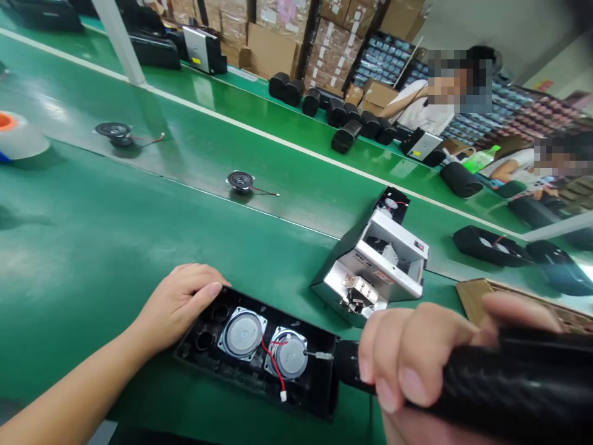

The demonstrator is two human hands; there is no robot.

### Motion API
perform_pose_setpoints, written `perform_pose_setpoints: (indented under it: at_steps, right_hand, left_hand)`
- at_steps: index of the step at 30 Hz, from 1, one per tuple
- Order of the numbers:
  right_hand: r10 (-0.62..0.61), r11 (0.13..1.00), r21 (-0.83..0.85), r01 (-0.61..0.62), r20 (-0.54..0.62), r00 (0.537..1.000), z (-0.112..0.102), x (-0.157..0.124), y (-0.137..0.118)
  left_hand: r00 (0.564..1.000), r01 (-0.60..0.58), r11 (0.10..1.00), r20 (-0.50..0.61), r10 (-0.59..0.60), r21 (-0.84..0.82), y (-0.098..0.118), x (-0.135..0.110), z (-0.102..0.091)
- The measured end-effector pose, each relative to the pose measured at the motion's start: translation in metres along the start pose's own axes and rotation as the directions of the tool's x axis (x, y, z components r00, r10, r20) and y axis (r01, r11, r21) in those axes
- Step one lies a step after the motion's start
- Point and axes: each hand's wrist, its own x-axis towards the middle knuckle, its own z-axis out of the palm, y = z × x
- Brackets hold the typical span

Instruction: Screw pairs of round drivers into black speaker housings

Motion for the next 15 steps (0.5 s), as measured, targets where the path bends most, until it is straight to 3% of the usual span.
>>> perform_pose_setpoints:
  at_steps: [8,15]
  right_hand:
    - [0.113,0.982,0.124,-0.141,0.207,0.972,0.018,-0.015,0.033]
    - [0.306,0.949,-0.012,-0.314,0.253,0.918,0.014,-0.035,0.069]
  left_hand:
    - [1.0,-0.018,0.999,0.018,0.019,-0.042,-0.002,0.001,0.004]
    - [0.999,-0.052,0.996,0.005,0.052,-0.078,-0.005,0.0,0.011]
